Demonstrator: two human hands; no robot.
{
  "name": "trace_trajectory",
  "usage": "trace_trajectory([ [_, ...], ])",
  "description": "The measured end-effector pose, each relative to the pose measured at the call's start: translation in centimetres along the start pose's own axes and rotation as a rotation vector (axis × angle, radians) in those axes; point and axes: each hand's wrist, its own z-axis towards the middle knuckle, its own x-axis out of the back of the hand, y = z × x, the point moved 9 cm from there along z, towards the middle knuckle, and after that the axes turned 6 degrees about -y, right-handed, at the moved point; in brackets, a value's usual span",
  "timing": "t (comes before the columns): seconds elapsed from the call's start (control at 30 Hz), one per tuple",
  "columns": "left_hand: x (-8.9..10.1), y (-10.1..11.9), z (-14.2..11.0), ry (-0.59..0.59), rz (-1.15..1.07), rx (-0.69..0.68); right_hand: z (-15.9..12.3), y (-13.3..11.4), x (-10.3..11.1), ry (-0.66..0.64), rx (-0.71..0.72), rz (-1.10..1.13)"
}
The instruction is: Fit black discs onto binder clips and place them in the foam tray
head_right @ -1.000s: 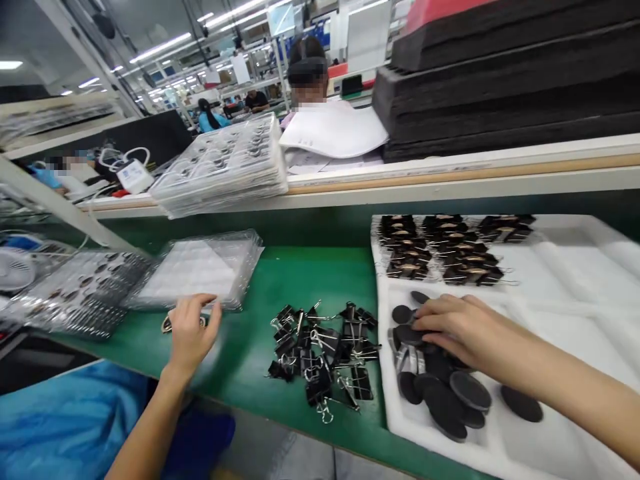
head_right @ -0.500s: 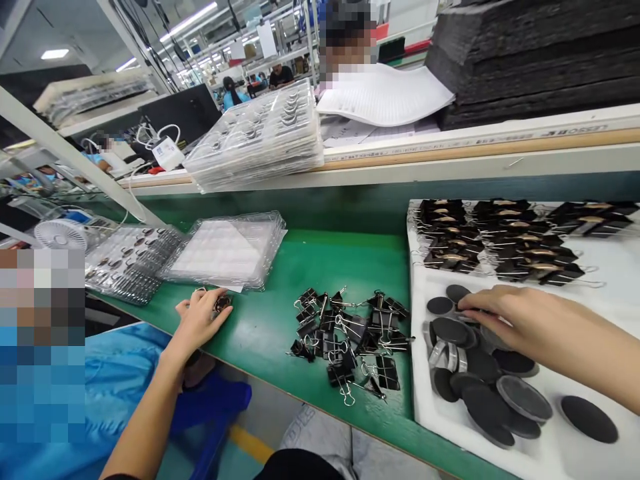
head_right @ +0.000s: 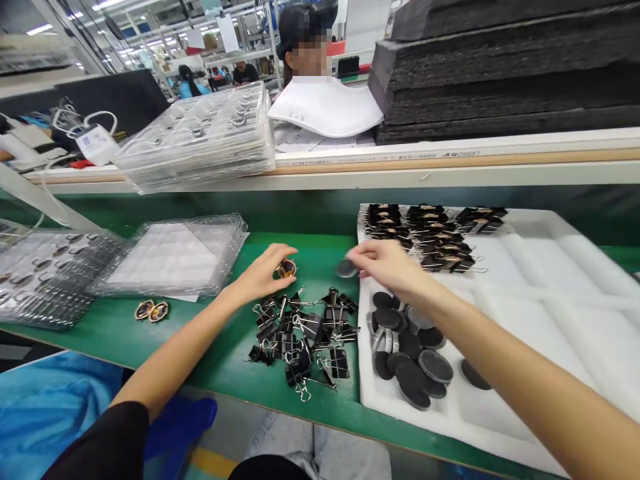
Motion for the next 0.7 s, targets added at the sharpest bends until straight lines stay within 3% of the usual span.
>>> trace_trajectory([
  [0.07, -2.4, -1.7, 3.7, -0.1, -0.031, -0.042, 2.5, 0.4, -3.3, -0.066, -0.079, 0.065],
  [0.13, -3.7, -3.5, 5.4, -0.114, -0.048, -0.032, 5.0, 1.1, -5.3, -0.041, -0.124, 0.05],
  [0.23, -3.8, -5.3, 5.5, -0.039, -0.058, 0.026, 8.0, 2.7, -6.7, 0.056, -0.178, 0.029],
  [0.33, -4.2, -5.4, 5.1, -0.052, -0.064, 0.037, 9.5, 3.5, -7.9, 0.067, -0.186, -0.001],
  [0.53, -4.3, -4.7, 5.4, -0.064, -0.035, -0.002, 9.6, 0.1, -8.4, 0.13, 0.138, -0.595],
  [0.63, -4.3, -4.7, 5.4, -0.062, -0.035, 0.005, 8.9, 0.1, -7.5, 0.049, 0.109, -0.625],
  [0.7, -4.2, -4.6, 5.3, -0.059, -0.034, 0.007, 7.6, -0.2, -7.0, -0.072, 0.133, -0.628],
])
